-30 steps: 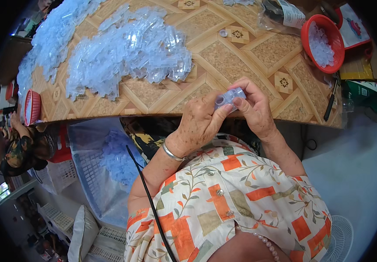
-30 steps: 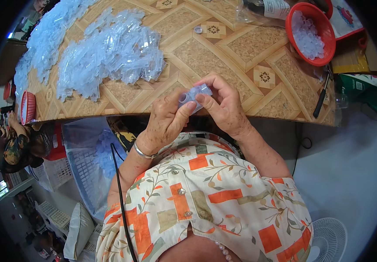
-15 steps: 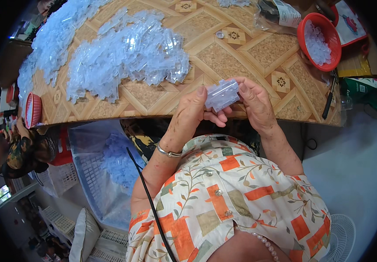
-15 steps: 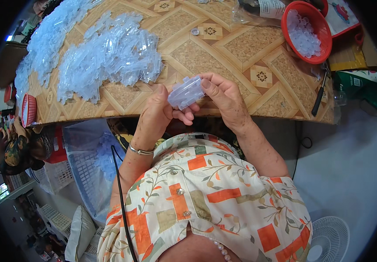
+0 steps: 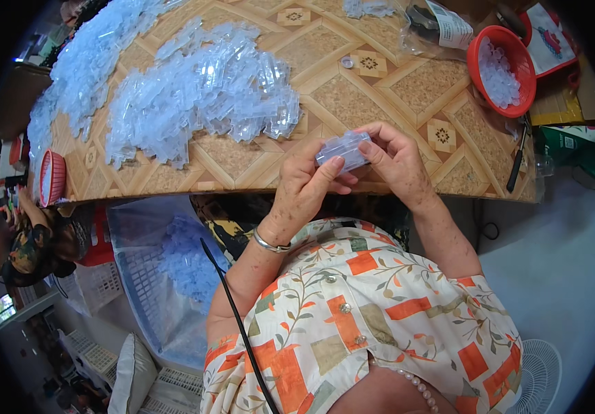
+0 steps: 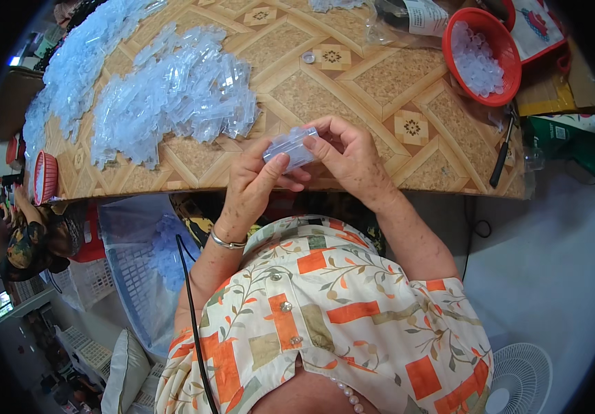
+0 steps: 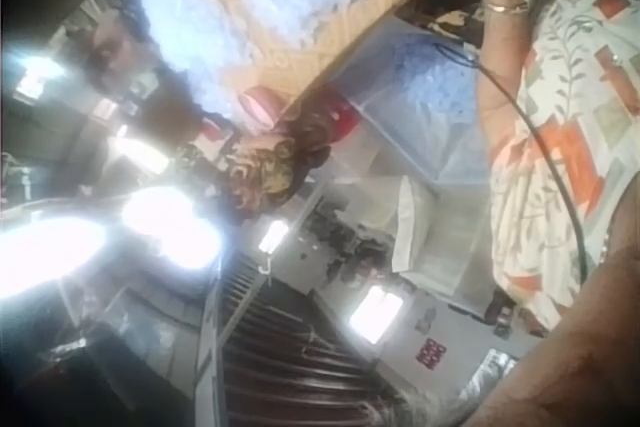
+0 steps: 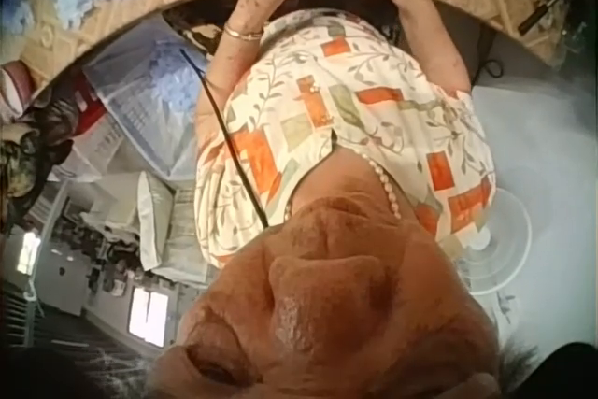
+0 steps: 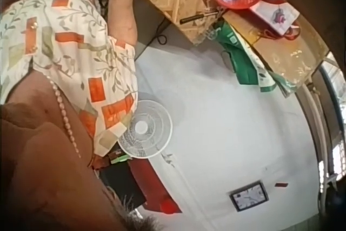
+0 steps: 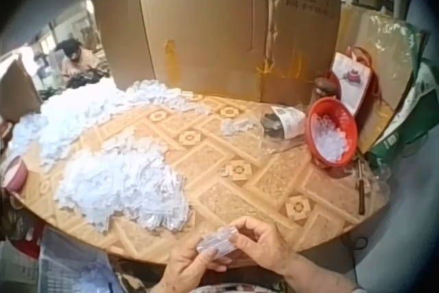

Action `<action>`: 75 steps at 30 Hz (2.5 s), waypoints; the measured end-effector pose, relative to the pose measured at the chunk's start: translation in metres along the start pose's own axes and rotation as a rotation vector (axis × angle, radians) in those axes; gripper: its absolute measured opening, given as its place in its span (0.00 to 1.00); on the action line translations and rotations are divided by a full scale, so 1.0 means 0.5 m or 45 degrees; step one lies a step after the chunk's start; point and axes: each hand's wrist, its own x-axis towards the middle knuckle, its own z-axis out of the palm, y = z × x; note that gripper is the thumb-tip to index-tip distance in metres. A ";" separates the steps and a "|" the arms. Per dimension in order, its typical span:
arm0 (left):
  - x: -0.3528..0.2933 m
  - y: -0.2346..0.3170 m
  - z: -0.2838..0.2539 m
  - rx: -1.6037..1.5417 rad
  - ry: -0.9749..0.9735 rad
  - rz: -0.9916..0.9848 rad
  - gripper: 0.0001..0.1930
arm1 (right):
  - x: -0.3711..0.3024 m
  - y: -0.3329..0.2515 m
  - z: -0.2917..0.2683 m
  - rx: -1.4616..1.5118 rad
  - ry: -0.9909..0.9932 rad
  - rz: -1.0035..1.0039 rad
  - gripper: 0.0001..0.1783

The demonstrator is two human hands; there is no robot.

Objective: The person assembles small transparent plastic parts by hand, then places the assembled parts into a container.

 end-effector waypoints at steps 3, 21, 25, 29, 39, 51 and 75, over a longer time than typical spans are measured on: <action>0.009 -0.013 0.010 0.070 0.135 0.116 0.15 | 0.038 -0.010 -0.019 -0.293 -0.044 -0.021 0.19; 0.015 -0.037 -0.016 0.196 0.190 0.210 0.15 | 0.175 -0.036 -0.052 -1.432 0.026 -0.506 0.07; 0.016 -0.043 -0.014 0.167 0.149 0.260 0.16 | 0.092 -0.037 -0.051 -1.053 0.004 -0.285 0.05; 0.020 -0.041 -0.019 0.445 0.153 0.325 0.18 | 0.044 -0.014 -0.048 -1.152 0.060 -0.496 0.06; 0.022 -0.039 -0.010 0.867 0.210 0.545 0.18 | 0.026 -0.017 -0.057 -1.370 0.116 -0.453 0.13; 0.033 -0.034 0.007 0.982 0.234 0.751 0.18 | -0.015 -0.054 -0.011 -1.152 0.043 -0.886 0.15; 0.035 -0.046 -0.010 1.123 0.161 0.799 0.19 | -0.001 -0.063 0.014 -1.278 -0.201 -0.785 0.15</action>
